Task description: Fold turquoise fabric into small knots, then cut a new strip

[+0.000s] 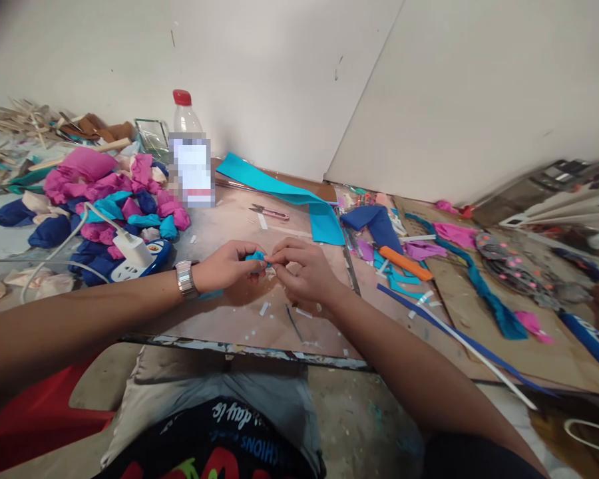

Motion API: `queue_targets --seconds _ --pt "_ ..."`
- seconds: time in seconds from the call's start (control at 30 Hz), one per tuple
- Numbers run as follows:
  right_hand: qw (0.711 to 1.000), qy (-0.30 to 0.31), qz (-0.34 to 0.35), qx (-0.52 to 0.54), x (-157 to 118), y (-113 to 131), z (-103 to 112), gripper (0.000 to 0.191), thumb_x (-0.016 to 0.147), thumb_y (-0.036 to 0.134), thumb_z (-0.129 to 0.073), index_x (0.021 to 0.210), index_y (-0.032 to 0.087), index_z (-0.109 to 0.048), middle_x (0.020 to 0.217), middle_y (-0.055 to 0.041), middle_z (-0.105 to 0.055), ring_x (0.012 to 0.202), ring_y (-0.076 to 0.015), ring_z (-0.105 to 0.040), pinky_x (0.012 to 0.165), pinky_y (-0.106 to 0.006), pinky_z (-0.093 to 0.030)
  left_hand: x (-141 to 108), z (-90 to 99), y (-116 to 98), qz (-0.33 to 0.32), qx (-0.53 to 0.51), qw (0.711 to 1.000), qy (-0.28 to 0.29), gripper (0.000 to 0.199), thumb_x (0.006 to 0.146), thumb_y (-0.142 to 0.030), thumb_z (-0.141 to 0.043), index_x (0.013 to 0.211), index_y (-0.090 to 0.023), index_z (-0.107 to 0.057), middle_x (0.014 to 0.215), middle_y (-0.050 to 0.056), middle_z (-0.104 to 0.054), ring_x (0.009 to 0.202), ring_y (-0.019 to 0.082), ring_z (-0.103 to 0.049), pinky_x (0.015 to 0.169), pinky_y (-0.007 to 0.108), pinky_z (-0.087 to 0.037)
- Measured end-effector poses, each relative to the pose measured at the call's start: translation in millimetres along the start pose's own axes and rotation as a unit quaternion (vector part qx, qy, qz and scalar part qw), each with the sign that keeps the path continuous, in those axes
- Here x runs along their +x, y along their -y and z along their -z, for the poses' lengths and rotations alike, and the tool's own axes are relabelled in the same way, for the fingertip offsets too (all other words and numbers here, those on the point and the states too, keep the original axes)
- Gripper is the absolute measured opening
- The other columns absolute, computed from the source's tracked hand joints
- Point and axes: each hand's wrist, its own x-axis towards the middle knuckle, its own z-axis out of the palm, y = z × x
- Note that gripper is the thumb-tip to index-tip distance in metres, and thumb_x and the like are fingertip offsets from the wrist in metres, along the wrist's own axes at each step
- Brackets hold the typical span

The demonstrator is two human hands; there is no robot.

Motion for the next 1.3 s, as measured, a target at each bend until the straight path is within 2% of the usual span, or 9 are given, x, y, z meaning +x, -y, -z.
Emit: queue_targets --seconds 0.17,0.27,0.37,0.47,0.57,0.67,0.93,1.1,1.3 --pt "0.997 -0.005 -0.065 0.040 -1.7 -0.2 -3.7 0.013 0.090 0.029 -0.068 0.091 0.022 -0.079 0.083 -0.0055 -0.077 0.074 -0.0180 -0.068 0.071 -0.032 -0.053 -0.8 -2.0 0.6 0.007 -0.010 1.000 0.001 0.019 0.081 -0.034 -0.066 0.079 -0.015 -0.065 0.069 -0.001 -0.062 0.063 0.011 -0.057 0.064 0.025 -0.046" --pt "0.995 0.003 -0.093 0.028 -1.8 0.1 -5.2 0.016 0.090 0.033 -0.070 0.096 0.021 -0.079 0.085 -0.0061 -0.078 0.073 -0.0179 -0.068 0.068 -0.031 -0.053 -0.6 -1.5 0.2 0.016 -0.001 1.000 0.001 0.019 0.082 -0.033 -0.066 0.077 -0.015 -0.064 0.066 -0.002 -0.061 0.062 0.011 -0.055 0.063 0.025 -0.044" --pt "0.998 0.011 -0.067 0.015 -1.1 0.2 -4.6 0.016 0.091 0.034 -0.071 0.098 0.022 -0.080 0.089 -0.0077 -0.079 0.075 -0.0187 -0.070 0.070 -0.032 -0.054 0.2 -1.0 -0.3 0.041 -0.024 0.999 -0.012 0.017 0.080 -0.032 -0.068 0.077 -0.015 -0.065 0.067 -0.002 -0.062 0.062 0.010 -0.055 0.063 0.025 -0.044" --pt "1.000 0.008 -0.027 0.007 -0.9 -0.7 -3.9 0.018 0.090 0.034 -0.074 0.103 0.024 -0.081 0.092 -0.0075 -0.080 0.071 -0.0177 -0.069 0.070 -0.034 -0.056 1.5 -1.2 -0.3 0.067 -0.093 0.993 -0.019 0.015 0.079 -0.028 -0.068 0.082 -0.013 -0.068 0.072 0.000 -0.064 0.063 0.010 -0.057 0.063 0.024 -0.044" --pt "1.000 -0.006 -0.019 0.007 -1.1 -2.4 -4.4 0.017 0.090 0.035 -0.077 0.102 0.026 -0.083 0.094 -0.0081 -0.081 0.076 -0.0199 -0.072 0.071 -0.035 -0.058 2.6 -0.9 0.8 0.071 -0.126 0.989 -0.012 0.015 0.079 -0.026 -0.068 0.085 -0.013 -0.069 0.074 0.002 -0.066 0.062 0.010 -0.058 0.062 0.024 -0.044" --pt "0.999 -0.015 -0.038 0.022 -1.5 -4.2 -5.9 0.016 0.090 0.040 -0.078 0.098 0.027 -0.084 0.093 -0.0080 -0.081 0.083 -0.0221 -0.074 0.075 -0.037 -0.059 2.8 0.3 1.7 0.046 -0.085 0.995 -0.010 0.014 0.080 -0.028 -0.069 0.082 -0.014 -0.068 0.072 0.001 -0.066 0.062 0.010 -0.059 0.061 0.024 -0.045" --pt "0.988 -0.062 -0.112 0.091 -3.0 -7.1 -8.0 0.026 0.084 0.051 -0.084 0.093 0.026 -0.085 0.090 -0.0080 -0.080 0.082 -0.0222 -0.073 0.075 -0.038 -0.058 -0.9 0.1 -1.3 -0.027 0.030 0.999 -0.013 0.026 0.083 -0.039 -0.074 0.087 -0.016 -0.063 0.072 -0.001 -0.065 0.066 0.012 -0.060 0.065 0.025 -0.047" --pt "0.965 -0.086 -0.161 0.187 -3.3 -7.1 -10.5 0.028 0.077 0.049 -0.090 0.089 0.025 -0.083 0.091 -0.0059 -0.079 0.080 -0.0196 -0.071 0.073 -0.035 -0.059 -1.3 -3.2 1.9 -0.077 -0.042 0.996 -0.025 0.045 0.081 -0.032 -0.079 0.116 -0.019 -0.054 0.085 -0.003 -0.066 0.069 0.011 -0.062 0.068 0.025 -0.051" --pt "0.943 -0.078 -0.200 0.253 -4.1 -4.6 -13.2 0.031 0.077 0.047 -0.090 0.095 0.023 -0.080 0.089 -0.0034 -0.078 0.070 -0.0160 -0.071 0.068 -0.033 -0.061 -1.0 -4.0 1.0 -0.081 -0.074 0.994 -0.015 0.042 0.083 -0.037 -0.081 0.111 -0.018 -0.056 0.088 0.001 -0.072 0.070 0.011 -0.065 0.070 0.026 -0.055"
